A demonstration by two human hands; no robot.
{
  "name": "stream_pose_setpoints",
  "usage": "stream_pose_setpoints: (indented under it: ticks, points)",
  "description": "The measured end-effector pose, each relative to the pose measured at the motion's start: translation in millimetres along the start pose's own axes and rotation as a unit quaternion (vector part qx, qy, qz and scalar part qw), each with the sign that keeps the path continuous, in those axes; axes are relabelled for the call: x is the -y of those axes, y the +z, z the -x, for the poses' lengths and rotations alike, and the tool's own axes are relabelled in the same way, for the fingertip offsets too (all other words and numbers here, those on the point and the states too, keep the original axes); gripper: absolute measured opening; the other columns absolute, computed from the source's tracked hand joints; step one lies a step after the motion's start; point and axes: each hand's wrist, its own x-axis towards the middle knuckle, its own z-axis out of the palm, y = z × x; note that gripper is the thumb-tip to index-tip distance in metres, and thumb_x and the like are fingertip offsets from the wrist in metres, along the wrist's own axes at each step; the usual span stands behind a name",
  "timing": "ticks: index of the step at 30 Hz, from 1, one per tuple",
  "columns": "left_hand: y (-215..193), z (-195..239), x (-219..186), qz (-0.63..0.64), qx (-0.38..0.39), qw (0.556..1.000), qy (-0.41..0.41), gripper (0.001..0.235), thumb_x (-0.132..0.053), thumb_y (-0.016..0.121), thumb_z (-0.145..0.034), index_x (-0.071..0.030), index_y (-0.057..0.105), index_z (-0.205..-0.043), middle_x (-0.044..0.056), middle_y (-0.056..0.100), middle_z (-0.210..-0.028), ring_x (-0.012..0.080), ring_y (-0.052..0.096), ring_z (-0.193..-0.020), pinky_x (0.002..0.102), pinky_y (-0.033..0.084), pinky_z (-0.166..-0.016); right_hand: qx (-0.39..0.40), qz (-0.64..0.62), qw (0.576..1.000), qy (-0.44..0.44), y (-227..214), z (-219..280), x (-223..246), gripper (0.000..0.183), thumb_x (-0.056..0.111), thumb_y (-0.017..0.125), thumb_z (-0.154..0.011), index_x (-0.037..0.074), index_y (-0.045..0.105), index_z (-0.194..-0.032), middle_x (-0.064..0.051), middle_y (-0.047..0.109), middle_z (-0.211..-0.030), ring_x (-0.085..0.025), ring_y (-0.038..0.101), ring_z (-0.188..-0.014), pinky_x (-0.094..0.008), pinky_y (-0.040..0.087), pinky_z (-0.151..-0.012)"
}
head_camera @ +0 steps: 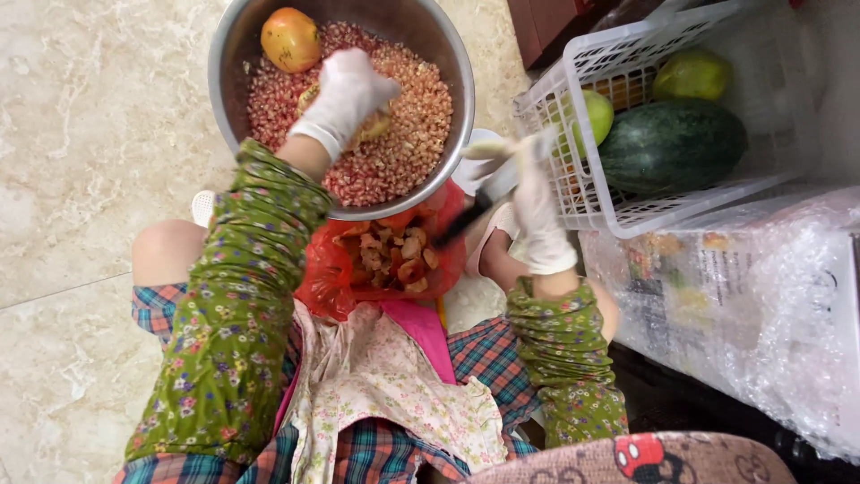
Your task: The person wearing gloves peels pomegranates with a knife, dropping the seeds into a metal bowl and the skins into a red plastic bag.
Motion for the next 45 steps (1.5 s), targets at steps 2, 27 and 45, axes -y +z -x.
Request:
stream_pose_setpoints:
  ticks: [2, 27, 45]
  points:
    - [-12.2, -8.6, 14.1, 0.117, -0.036, 0.993, 0.002, 0.045, -0.041, 0.079, -0.085, -0.004, 0.075, -0.110, 0.015, 0.075, -0.110, 0.0214, 0.074, -0.098, 0.031, 0.057, -0.089, -0.052, 0.018, 0.998, 0.005, -13.2, -8.2, 2.3, 0.071, 0.059, 0.023, -0.113, 0.006, 0.070, -0.123, -0.009, 0.070, -0.093, -0.007, 0.063, -0.075, -0.019, 0.050, -0.070]
    - [79.6, -6.2, 69.7, 0.801, 0.157, 0.577, 0.014, 0.059, -0.042, 0.069, -0.081, -0.013, 0.058, -0.130, 0.009, 0.065, -0.121, 0.0256, 0.064, -0.099, 0.043, 0.052, -0.087, -0.134, -0.110, 0.966, -0.190, 111.9, -23.4, 14.4, 0.049, -0.002, 0.045, -0.113, 0.009, 0.032, -0.159, -0.012, 0.069, -0.127, -0.014, 0.072, -0.083, -0.025, 0.063, -0.063]
    - [122.9, -60.8, 83.9, 0.867, 0.175, 0.460, -0.075, 0.033, -0.037, 0.053, -0.090, -0.012, 0.066, -0.107, 0.008, 0.071, -0.097, 0.0236, 0.069, -0.087, 0.041, 0.060, -0.075, -0.050, -0.153, 0.987, 0.001, 136.0, -26.6, -27.3, 0.030, 0.029, 0.052, -0.112, 0.000, 0.056, -0.121, -0.015, 0.074, -0.096, -0.019, 0.070, -0.072, -0.032, 0.058, -0.063]
